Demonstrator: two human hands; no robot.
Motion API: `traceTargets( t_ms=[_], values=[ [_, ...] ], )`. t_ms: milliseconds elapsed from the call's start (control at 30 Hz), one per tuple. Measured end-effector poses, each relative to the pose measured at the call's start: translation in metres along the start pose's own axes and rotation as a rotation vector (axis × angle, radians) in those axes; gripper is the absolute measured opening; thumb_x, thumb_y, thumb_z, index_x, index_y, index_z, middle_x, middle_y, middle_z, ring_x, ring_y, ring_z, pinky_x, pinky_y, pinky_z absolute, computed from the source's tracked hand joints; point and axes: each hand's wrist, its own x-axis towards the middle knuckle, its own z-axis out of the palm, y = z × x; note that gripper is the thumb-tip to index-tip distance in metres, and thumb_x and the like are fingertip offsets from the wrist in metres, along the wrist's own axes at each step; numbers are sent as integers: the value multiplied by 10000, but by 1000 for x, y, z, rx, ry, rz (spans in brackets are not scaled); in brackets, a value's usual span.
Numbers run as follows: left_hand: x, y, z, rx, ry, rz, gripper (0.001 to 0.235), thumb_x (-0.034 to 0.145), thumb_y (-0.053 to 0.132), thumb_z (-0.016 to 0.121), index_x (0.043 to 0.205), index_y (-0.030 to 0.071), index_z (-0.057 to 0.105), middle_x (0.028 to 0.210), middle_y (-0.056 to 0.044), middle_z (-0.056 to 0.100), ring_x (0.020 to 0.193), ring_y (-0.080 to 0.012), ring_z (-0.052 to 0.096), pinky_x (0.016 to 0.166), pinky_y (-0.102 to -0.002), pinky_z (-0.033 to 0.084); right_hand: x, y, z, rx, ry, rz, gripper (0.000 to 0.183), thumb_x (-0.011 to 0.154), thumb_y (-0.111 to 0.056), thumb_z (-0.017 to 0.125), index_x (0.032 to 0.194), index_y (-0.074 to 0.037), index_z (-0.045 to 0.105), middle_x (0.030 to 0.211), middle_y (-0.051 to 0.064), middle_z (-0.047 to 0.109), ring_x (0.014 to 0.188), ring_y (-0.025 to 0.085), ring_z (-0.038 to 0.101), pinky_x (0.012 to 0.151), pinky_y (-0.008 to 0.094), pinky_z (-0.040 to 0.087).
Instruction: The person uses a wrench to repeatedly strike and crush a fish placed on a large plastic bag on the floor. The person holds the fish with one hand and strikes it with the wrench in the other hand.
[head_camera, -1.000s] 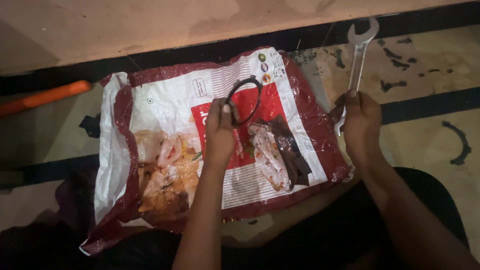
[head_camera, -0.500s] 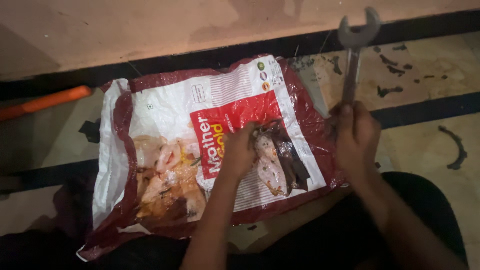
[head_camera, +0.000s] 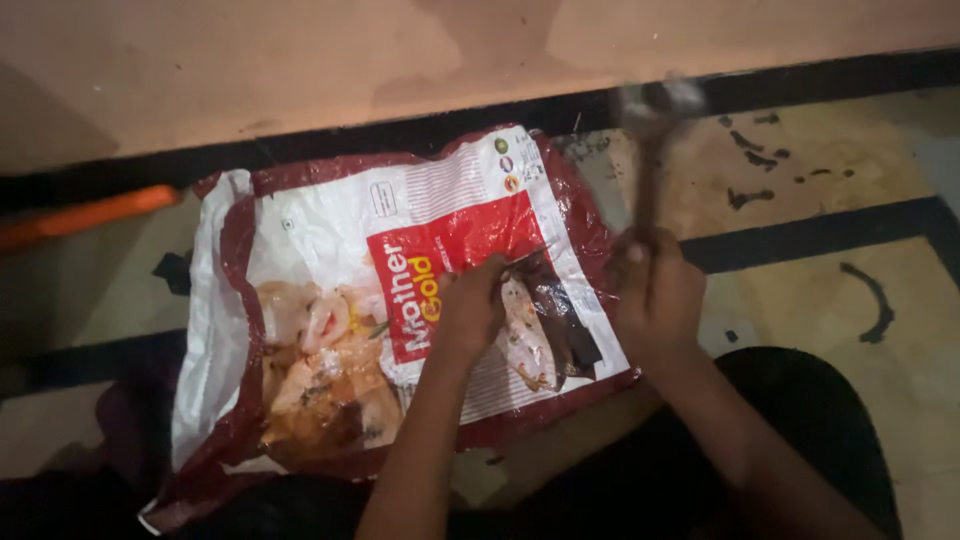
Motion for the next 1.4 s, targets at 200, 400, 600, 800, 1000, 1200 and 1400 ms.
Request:
traceTargets(
  t_ms=[200,400,600,800,1000,1200,1400],
  values=[
    [-11,-10,19,358,-149,147,219,902,87,601,1060,193,710,879,-135,746,890,-337,699,933,-532,440,-20,-4,25,-567,-549,-39,157,910,-227,616,888,-72,625,708,206,693,658,416,699,623,542,551],
    [-3,1,17,230,-214,-4,335,867,78,606,1144,213,737,874,-165,728,837,-356,709,747,-492,536,1,-14,11,-402,-235,-29,181,942,-184,604,1011,-19,577,687,240,660,631,461,657,573,556,509],
    [13,17,-26,-72,16,-167,250,950,96,570,1174,125,675,822,-215,700,748,-379,719,661,-490,515,21,-22,-3,-325,-194,-59,237,945,-241,640,918,-12,586,655,257,628,614,480,635,536,559,476],
    [18,23,-27,-179,65,-232,189,1027,165,537,1177,95,629,812,-221,666,731,-395,693,625,-522,476,21,-6,0,-249,-191,45,244,1039,-224,584,922,-10,585,654,253,616,644,481,632,545,562,453],
    [13,27,-23,-130,-70,-227,198,983,125,519,1160,94,601,798,-248,670,767,-437,697,657,-542,473,21,-17,-4,-224,-203,-55,213,1041,-204,569,951,-11,575,720,249,637,693,472,643,585,547,463],
    [15,20,-21,-114,-104,-272,160,1005,152,555,1139,79,603,855,-270,676,824,-469,682,668,-556,472,-2,-22,3,-46,-114,-16,258,1059,-227,456,1118,-3,569,784,202,692,707,430,692,625,524,515],
    [15,10,-17,-133,-97,-115,267,903,50,546,1152,79,639,895,-245,703,857,-443,708,712,-529,514,-7,-1,38,-546,-588,87,236,993,-259,496,1042,-56,606,754,225,695,701,458,683,652,582,513]
  ],
)
